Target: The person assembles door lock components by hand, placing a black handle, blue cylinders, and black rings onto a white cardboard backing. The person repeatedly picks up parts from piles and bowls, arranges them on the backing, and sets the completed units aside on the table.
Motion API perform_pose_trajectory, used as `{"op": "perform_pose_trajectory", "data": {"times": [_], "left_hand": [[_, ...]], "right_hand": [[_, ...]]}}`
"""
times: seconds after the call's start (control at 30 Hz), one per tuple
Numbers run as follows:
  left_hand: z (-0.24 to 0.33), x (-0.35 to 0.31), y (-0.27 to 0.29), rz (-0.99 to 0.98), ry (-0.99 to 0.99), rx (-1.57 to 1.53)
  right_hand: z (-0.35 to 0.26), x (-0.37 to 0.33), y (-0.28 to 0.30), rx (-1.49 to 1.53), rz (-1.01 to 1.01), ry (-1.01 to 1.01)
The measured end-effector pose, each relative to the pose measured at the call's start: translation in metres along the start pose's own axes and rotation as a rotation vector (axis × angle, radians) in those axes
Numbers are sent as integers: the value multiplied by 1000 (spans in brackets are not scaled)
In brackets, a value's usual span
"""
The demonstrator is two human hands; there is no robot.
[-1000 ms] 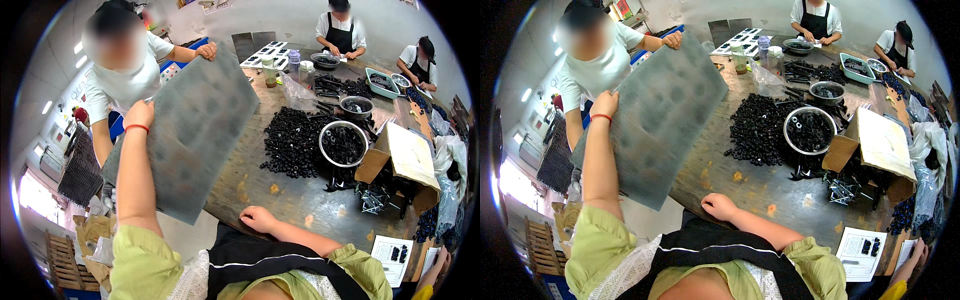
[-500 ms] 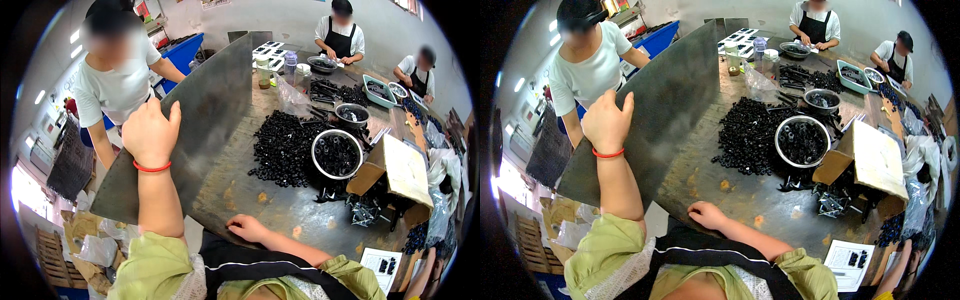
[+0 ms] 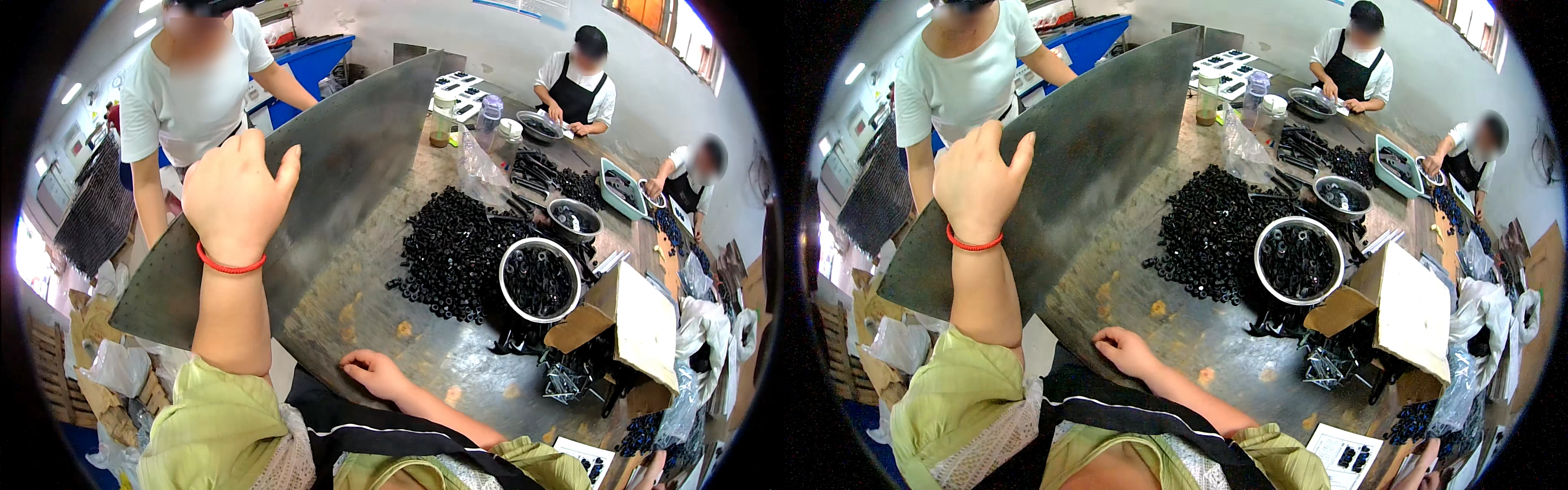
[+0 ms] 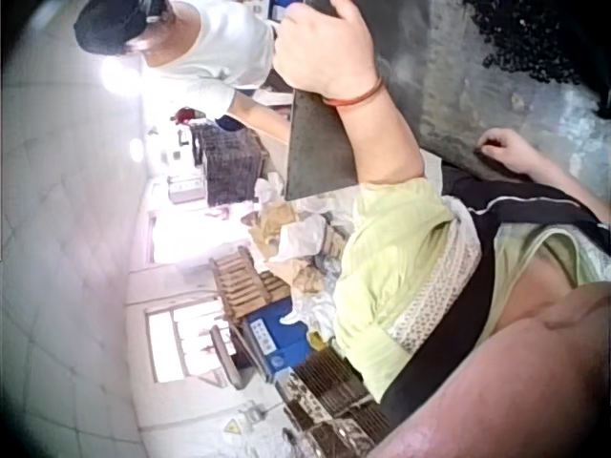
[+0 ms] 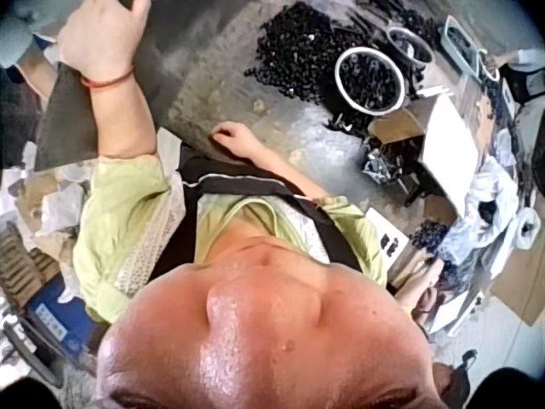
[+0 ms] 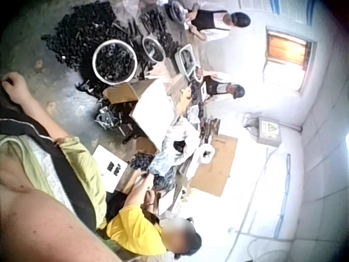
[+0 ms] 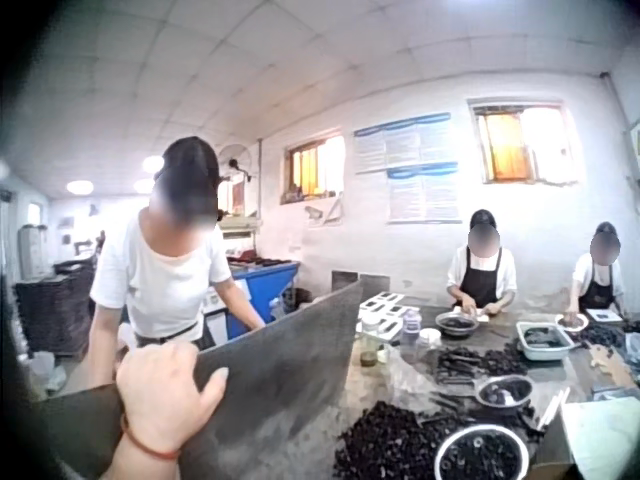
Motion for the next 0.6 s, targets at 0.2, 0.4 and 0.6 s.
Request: {"op": "perform_pose_trajectory", "data": {"times": [0.2,0.4,0.6], "left_hand": [[4,-2,3,-2,-7,-15],[2,-3,3,-1,-6,-44],[6,-3,3,-5,-11,-42]], "right_hand": [[3,0,0,53,3,-12],[5,2,-2,92,13,18],[8,3,0,86,15,24]]}}
Point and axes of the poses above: each hand's wrist, its own x-axis towards the middle knuckle, its own y-axis out of the back of the hand, z = x × y, the point moved 10 cm from there along x, towards the middle knuckle, and after that the axes turned 2 degrees about -x, right-handed, at the moved point
